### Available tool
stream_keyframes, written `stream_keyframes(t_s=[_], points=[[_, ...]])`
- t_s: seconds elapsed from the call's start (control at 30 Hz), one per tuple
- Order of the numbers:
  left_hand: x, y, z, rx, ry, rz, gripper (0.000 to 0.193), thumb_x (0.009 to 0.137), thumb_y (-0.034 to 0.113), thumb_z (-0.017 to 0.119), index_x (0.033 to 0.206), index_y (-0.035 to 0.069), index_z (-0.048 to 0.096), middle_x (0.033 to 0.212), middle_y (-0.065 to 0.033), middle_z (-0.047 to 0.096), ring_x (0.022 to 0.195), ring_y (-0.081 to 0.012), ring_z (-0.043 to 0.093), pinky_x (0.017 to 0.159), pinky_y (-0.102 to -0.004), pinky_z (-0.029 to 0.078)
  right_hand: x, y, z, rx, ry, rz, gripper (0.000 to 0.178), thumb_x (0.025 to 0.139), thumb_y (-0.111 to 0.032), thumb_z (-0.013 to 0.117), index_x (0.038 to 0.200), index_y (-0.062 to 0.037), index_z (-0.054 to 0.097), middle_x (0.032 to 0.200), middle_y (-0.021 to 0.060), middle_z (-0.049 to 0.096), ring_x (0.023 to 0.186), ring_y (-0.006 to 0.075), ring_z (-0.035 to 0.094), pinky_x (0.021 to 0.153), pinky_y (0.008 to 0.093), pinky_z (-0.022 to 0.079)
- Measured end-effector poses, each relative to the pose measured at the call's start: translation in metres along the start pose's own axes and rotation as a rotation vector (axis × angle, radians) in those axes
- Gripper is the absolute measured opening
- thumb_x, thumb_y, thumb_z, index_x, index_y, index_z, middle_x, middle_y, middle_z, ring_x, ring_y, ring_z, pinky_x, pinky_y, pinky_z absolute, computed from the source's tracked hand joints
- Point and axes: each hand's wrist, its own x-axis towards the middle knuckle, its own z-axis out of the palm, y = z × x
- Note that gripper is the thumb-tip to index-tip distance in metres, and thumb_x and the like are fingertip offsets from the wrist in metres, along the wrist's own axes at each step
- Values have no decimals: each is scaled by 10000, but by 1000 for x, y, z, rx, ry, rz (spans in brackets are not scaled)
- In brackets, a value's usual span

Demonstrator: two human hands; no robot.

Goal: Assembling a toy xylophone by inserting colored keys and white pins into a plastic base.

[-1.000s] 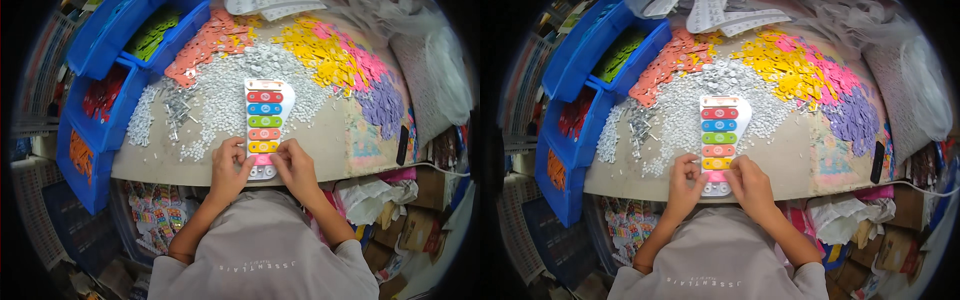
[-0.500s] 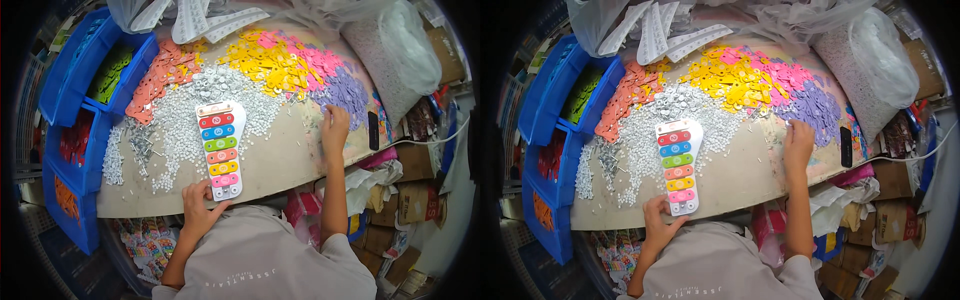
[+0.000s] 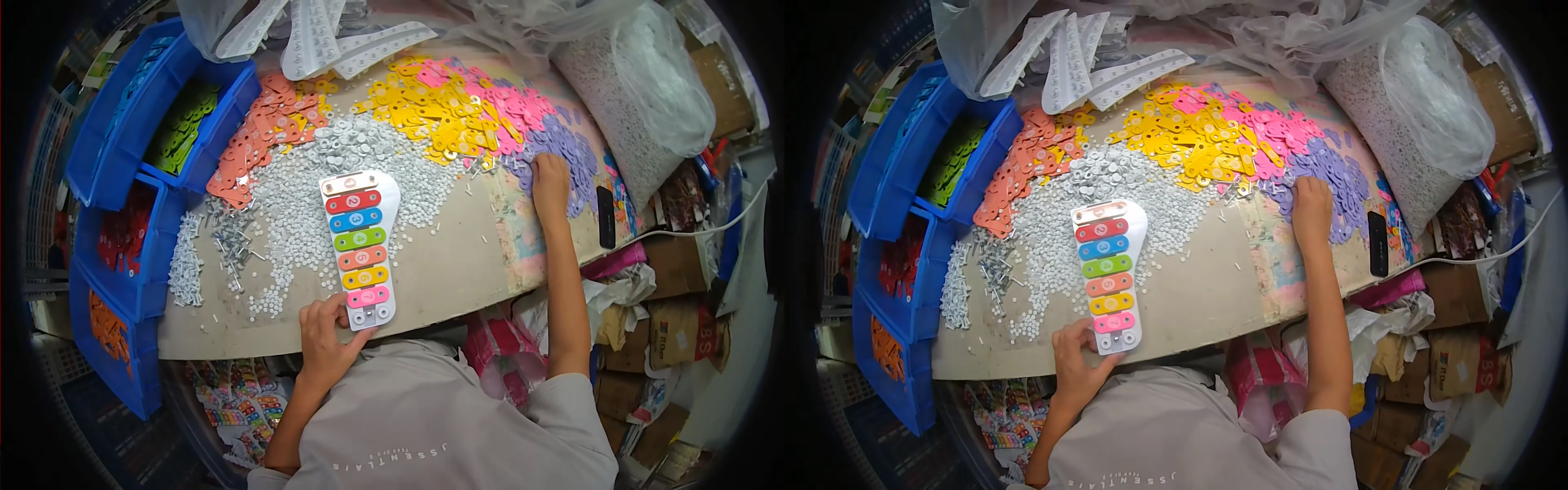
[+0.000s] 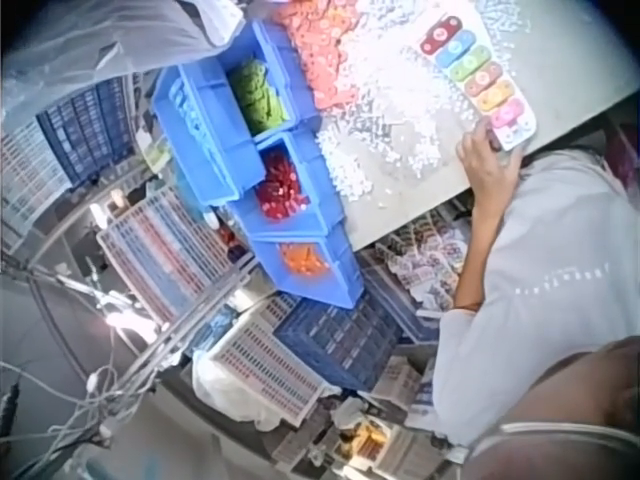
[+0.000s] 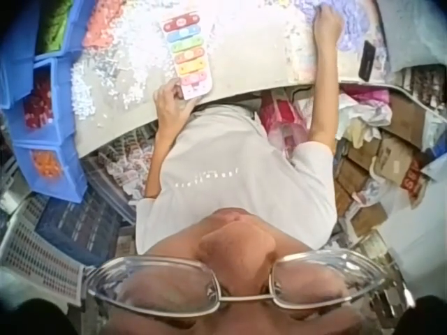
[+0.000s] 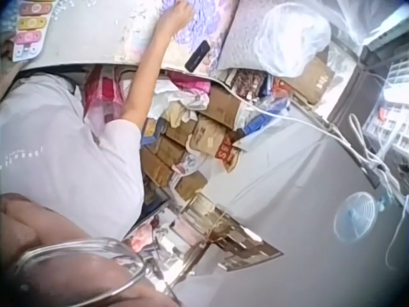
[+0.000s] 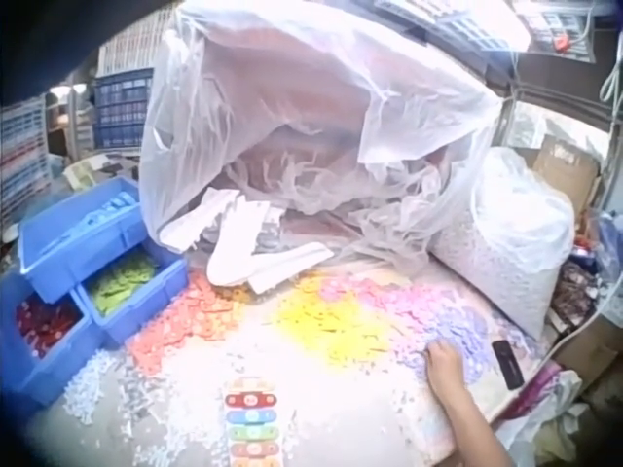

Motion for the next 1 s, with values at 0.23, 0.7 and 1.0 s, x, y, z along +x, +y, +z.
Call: stream_keyframes(t_s=[0.23,0.7,1.0], points=[[0,0,0,-23,0,28,744,650,90,903,1290,60,523,842,-48,623,866,-241,542,849,-402,370,-5,1,-18,-82,52,90,80,951,-106,622,968,-30,602,910,161,648,898,323,617,816,411,493],[8,4,-5,-125,77,-41,588,746,216,875,1231,70,576,842,-19,589,804,-229,537,806,-394,374,-64,-206,-130,1227,-776,307,219,1013,-96,597,1191,27,633,956,27,672,877,90,620,787,235,491],[3,26,-21,-202,91,142,177,823,120,759,824,52,595,785,-73,567,780,-288,548,761,-415,386,-104,-268,-157,1278,-812,201,220,942,4,672,1151,32,607,904,88,722,840,120,701,760,255,544]])
